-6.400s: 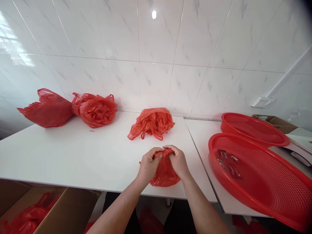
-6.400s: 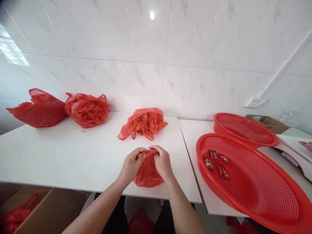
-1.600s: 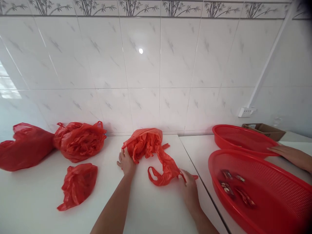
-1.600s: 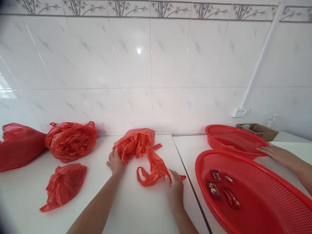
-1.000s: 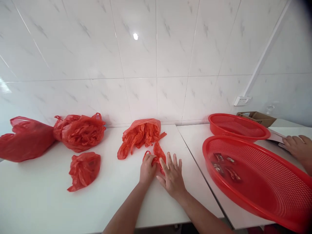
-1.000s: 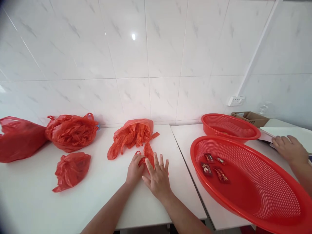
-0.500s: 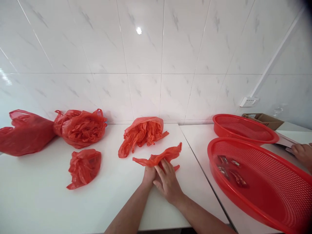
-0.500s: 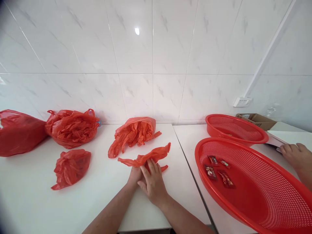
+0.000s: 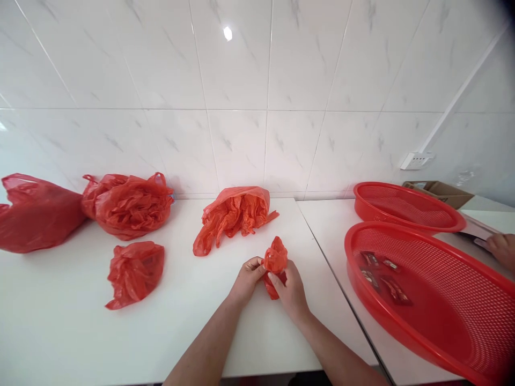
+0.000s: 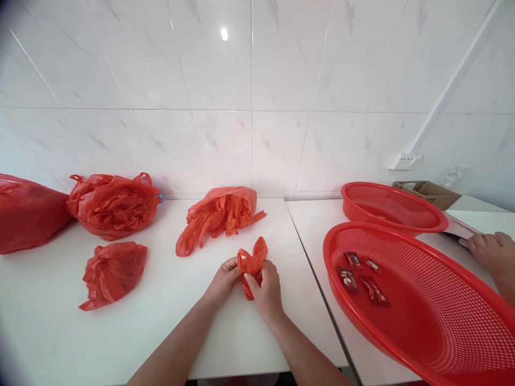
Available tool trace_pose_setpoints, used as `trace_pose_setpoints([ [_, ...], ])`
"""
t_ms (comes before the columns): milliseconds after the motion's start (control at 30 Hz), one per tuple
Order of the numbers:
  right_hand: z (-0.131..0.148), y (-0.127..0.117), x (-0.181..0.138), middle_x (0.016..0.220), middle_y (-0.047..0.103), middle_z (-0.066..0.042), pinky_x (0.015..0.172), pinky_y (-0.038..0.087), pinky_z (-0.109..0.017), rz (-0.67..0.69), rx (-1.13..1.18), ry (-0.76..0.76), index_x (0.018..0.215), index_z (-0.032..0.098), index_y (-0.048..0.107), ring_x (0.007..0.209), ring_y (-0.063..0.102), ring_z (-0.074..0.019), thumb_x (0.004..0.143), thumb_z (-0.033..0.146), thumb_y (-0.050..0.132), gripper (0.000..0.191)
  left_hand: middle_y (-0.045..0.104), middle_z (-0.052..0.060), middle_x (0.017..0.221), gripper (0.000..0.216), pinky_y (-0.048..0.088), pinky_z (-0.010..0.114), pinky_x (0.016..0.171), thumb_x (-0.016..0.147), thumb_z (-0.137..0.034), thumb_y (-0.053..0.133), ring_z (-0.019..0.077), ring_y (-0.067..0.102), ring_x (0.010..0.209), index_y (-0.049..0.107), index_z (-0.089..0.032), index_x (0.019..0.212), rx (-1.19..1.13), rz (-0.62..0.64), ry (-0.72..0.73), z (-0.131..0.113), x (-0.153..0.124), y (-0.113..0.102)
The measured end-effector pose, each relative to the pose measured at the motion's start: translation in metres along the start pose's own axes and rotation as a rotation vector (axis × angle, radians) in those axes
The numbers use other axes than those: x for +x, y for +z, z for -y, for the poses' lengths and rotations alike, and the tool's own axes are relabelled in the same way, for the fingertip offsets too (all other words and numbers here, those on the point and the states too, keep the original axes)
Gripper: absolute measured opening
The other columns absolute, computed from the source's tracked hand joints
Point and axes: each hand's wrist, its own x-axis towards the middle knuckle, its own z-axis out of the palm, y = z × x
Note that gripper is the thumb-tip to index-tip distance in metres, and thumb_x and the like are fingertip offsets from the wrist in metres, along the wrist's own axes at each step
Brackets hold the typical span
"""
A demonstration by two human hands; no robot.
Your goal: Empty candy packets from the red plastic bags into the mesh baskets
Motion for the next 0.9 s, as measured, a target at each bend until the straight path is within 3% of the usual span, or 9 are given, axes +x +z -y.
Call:
trace_pose_setpoints([
  [133,-0.004,-0.009,0.006,0.073,0.057,-0.001,0.057,0.043,-0.027,-0.035,0.125,0.221,0.073,0.022,0.052,0.065,0.052,-0.0164,0.082,0.038,0.052,0.018,0.058,-0.001,0.066,0.025,0.043,0.023,0.059,0.074,-0.037,0.067,0.0101,0.052,0.058,0.054,-0.016,0.070,-0.102,-0.046,0.002,0.001,0.001,-0.004],
  [200,-0.009,-0.019,0.011,0.073,0.057,-0.001,0.058,0.043,-0.027,-0.128,0.134,0.247,0.074,0.021,0.051,0.066,0.052,-0.0160,0.083,0.034,0.047,0.016,0.056,-0.002,0.065,0.025,0.041,0.022,0.056,0.073,-0.036,0.067,0.0090,0.051,0.056,0.052,-0.017,0.071,-0.177,-0.187,0.070,-0.001,0.005,-0.015],
  [333,-0.022,-0.037,0.024,0.079,0.059,-0.001,0.064,0.046,-0.028,-0.397,0.191,0.346,0.082,0.021,0.050,0.070,0.056,-0.0160,0.084,0.037,0.045,0.017,0.058,-0.002,0.072,0.024,0.043,0.022,0.061,0.066,-0.031,0.069,0.0093,0.054,0.063,0.051,-0.018,0.073,-0.262,-0.588,0.287,-0.009,0.014,-0.048],
  [433,-0.028,-0.041,0.030,0.088,0.060,-0.003,0.068,0.051,-0.030,-0.433,0.347,0.382,0.088,0.020,0.050,0.077,0.059,-0.0165,0.084,0.042,0.046,0.023,0.057,-0.005,0.076,0.021,0.043,0.020,0.064,0.067,-0.029,0.066,0.0076,0.054,0.066,0.050,-0.020,0.078,-0.275,-0.717,0.335,-0.011,0.016,-0.063],
  [533,-0.031,-0.040,0.031,0.090,0.059,-0.004,0.068,0.053,-0.030,-0.418,0.395,0.397,0.088,0.020,0.051,0.079,0.060,-0.0167,0.083,0.043,0.046,0.024,0.055,-0.006,0.073,0.020,0.042,0.020,0.059,0.069,-0.030,0.063,0.0075,0.052,0.061,0.050,-0.021,0.080,-0.282,-0.733,0.305,-0.008,0.015,-0.062],
  [733,-0.042,-0.042,0.032,0.090,0.060,-0.005,0.064,0.053,-0.030,-0.453,0.382,0.446,0.093,0.019,0.051,0.075,0.060,-0.0172,0.084,0.044,0.044,0.027,0.053,-0.004,0.068,0.024,0.041,0.022,0.054,0.068,-0.036,0.064,0.0088,0.050,0.056,0.050,-0.018,0.076,-0.267,-0.643,0.217,-0.008,0.012,-0.052],
  [833,-0.041,-0.044,0.033,0.103,0.058,-0.009,0.073,0.052,-0.034,-0.494,0.281,0.411,0.104,0.019,0.050,0.088,0.060,-0.0203,0.083,0.044,0.046,0.032,0.053,-0.004,0.067,0.025,0.039,0.020,0.053,0.070,-0.039,0.063,0.0082,0.048,0.056,0.050,-0.017,0.074,-0.147,-0.605,0.227,-0.010,0.011,-0.052],
  [900,-0.036,-0.042,0.031,0.114,0.055,-0.012,0.084,0.049,-0.039,-0.542,0.118,0.275,0.112,0.018,0.047,0.101,0.056,-0.0236,0.082,0.042,0.050,0.038,0.053,-0.003,0.069,0.025,0.040,0.020,0.054,0.072,-0.039,0.062,0.0085,0.048,0.058,0.052,-0.017,0.076,-0.053,-0.583,0.234,-0.010,0.011,-0.052],
])
